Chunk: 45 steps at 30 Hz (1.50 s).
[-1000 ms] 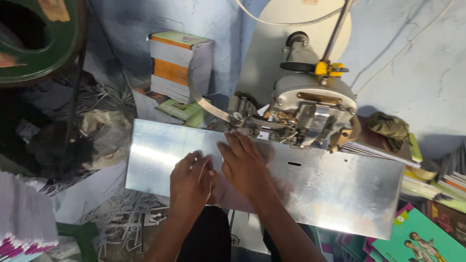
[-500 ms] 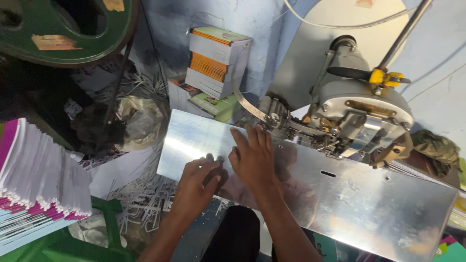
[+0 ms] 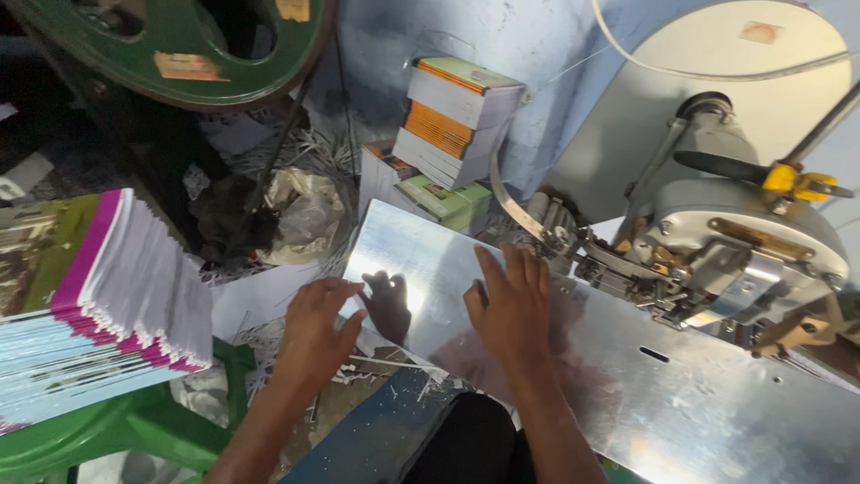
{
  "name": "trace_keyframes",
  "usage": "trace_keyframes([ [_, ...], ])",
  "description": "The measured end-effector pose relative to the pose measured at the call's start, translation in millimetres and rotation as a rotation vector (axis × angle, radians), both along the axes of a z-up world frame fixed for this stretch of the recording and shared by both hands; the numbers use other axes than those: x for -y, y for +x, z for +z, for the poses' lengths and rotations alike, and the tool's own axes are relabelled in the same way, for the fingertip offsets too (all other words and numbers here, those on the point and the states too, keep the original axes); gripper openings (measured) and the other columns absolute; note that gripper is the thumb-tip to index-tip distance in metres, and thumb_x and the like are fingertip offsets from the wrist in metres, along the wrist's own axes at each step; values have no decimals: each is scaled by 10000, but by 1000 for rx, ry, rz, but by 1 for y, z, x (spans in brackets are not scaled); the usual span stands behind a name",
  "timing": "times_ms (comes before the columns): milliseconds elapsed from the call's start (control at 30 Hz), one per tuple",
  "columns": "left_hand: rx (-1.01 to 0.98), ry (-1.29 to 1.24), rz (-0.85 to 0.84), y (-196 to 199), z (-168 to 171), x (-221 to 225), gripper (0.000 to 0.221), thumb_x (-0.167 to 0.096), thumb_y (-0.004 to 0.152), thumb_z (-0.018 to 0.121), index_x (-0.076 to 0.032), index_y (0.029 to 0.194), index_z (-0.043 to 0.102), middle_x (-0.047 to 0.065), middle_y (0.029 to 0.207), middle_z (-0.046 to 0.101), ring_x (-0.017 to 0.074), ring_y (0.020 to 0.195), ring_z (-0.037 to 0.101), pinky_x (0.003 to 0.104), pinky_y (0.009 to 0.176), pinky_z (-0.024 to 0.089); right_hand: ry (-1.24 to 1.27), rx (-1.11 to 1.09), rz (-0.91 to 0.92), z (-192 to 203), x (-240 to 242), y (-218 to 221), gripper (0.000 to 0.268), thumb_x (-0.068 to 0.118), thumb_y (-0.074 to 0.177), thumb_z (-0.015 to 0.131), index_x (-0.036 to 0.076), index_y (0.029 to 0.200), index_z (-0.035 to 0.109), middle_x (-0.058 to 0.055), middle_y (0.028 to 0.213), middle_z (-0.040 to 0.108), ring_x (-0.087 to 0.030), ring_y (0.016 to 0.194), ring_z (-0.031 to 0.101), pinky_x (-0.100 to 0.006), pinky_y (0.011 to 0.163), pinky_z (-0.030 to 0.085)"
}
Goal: The person operates a manual book-binding machine to stitch the spine of a book. They repeatedly pick up a book, position it under the stitching head, and activate the machine to sew the binding. After each stitch, the book is moved aside and the next one is processed.
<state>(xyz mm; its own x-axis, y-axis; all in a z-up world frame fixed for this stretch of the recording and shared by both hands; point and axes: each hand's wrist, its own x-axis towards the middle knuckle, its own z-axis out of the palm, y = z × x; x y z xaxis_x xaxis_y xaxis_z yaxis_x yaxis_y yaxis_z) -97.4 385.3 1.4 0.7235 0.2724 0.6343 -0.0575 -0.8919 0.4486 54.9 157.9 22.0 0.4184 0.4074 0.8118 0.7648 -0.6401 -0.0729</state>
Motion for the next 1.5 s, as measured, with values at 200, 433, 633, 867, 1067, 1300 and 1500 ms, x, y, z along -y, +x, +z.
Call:
trace_keyframes([
  [200, 21, 161, 149, -20, 10, -38, 394, -167, 814, 765, -99, 1199, 718, 161, 1233, 648, 394, 1178, 559, 519, 1037, 429, -3, 3, 5, -1, 0, -1, 449, 194, 848, 659, 82, 1282, 682, -183, 1300, 600, -408, 1289, 522, -544, 1140, 362],
  [433, -38, 291, 342, -62, 29, -85, 396, -214, 850, 747, -131, 1236, 712, 118, 1244, 633, 346, 1233, 543, 534, 1117, 355, -4, 1, 17, 4, 2, -4, 449, 198, 863, 663, 81, 1295, 681, -179, 1308, 610, -384, 1279, 534, -531, 1146, 373],
  [633, -137, 399, 469, -94, 31, -119, 470, -262, 864, 732, -155, 1315, 656, 129, 1352, 563, 351, 1367, 468, 608, 1207, 272, -36, -21, -31, 6, 1, -6, 453, 218, 851, 671, 98, 1287, 685, -165, 1316, 616, -373, 1281, 540, -523, 1150, 369],
  [867, -130, 399, 671, -117, 19, -170, 785, -364, 824, 696, -93, 1528, 480, 269, 1559, 436, 423, 1512, 301, 652, 1181, 173, -20, -13, -27, 1, 1, -3, 452, 234, 859, 673, 98, 1290, 695, -157, 1322, 625, -366, 1275, 549, -522, 1174, 362],
  [1067, -205, 442, 723, -124, -6, -205, 760, -517, 983, 613, -35, 1553, 471, 219, 1565, 499, 376, 1516, 387, 574, 1263, 213, -14, 6, -27, -3, 0, -1, 441, 235, 877, 665, 97, 1295, 695, -157, 1330, 625, -359, 1284, 555, -528, 1188, 358],
  [1300, -249, 479, 727, -140, -1, -231, 845, -596, 886, 657, 1, 1473, 542, 181, 1530, 543, 329, 1490, 436, 524, 1222, 257, -8, 19, -23, -5, 0, 1, 437, 237, 874, 671, 94, 1285, 700, -150, 1327, 631, -357, 1276, 559, -529, 1177, 364],
  [1500, -226, 420, 704, -143, 2, -224, 798, -585, 892, 681, -3, 1433, 604, 189, 1485, 598, 347, 1441, 498, 506, 1213, 288, -13, 40, -16, -4, 0, 1, 434, 238, 876, 674, 87, 1282, 701, -158, 1320, 633, -360, 1269, 562, -521, 1173, 370],
])
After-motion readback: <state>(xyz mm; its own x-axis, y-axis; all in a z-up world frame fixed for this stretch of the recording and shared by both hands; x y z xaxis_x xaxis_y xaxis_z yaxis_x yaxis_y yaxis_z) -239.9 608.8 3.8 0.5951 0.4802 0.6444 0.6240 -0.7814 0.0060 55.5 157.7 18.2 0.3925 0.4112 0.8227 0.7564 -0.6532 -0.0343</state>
